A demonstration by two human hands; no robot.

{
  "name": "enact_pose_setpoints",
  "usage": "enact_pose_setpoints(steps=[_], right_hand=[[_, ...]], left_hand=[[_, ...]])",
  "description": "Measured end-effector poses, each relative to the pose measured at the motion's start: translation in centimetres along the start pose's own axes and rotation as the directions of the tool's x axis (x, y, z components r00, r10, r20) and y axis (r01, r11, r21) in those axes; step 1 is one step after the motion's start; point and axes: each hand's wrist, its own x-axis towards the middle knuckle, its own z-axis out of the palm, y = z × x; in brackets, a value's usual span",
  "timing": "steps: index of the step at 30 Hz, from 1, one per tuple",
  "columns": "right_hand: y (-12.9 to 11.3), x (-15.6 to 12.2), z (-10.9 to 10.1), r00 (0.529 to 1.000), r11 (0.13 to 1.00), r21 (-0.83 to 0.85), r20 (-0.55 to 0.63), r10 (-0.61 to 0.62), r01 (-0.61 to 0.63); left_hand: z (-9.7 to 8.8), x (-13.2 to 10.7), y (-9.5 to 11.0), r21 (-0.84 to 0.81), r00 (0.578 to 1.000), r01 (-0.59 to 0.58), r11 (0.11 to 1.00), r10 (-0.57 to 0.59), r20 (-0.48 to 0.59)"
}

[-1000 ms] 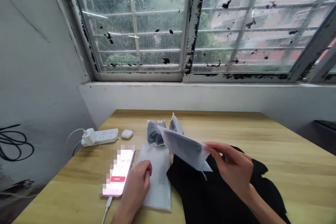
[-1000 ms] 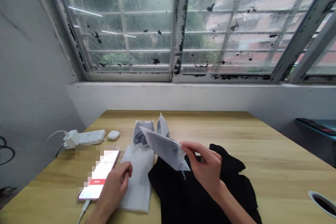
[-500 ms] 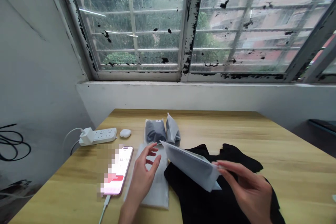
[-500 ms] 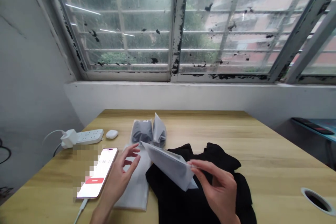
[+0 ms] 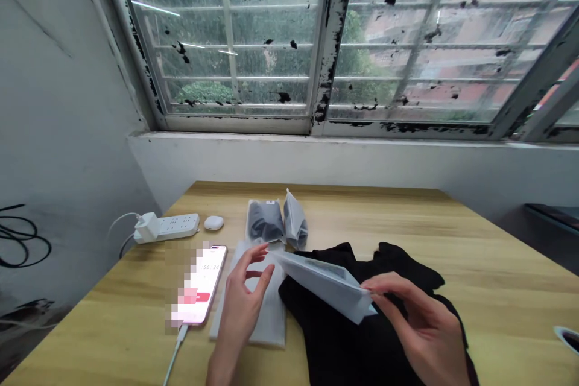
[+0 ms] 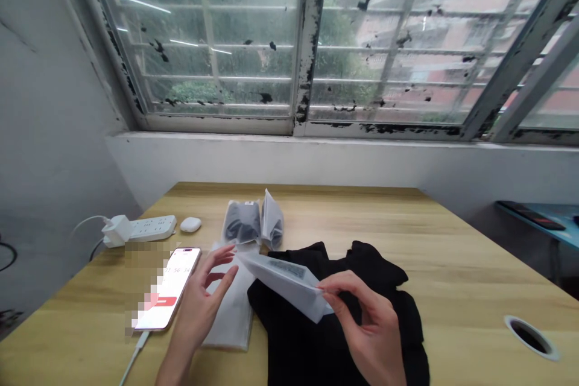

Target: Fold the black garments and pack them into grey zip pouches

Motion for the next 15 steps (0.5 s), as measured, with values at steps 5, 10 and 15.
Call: enact_pose_setpoints(steps=[5, 10, 15], right_hand=[[0.1, -0.2, 0.2, 1.0, 1.0, -0.006, -0.019, 0.015, -0.015], [0.7, -0.1, 0.6, 0.983, 0.998, -0.035, -0.178, 0.048, -0.055], [1.0, 0.5, 0.9, 0.988, 0.996, -0.03, -0.134, 0.078, -0.082]], left_hand=[[-0.3, 0.5, 0.5, 0.04, 0.999, -0.037, 0.999, 0.036, 0.02], [-0.7, 0.5, 1.2, -0.008, 0.995, -0.1, 0.995, 0.1, -0.012], [-1.1, 0.5, 1.6, -0.032, 0.992, -0.123, 0.992, 0.123, -0.012]])
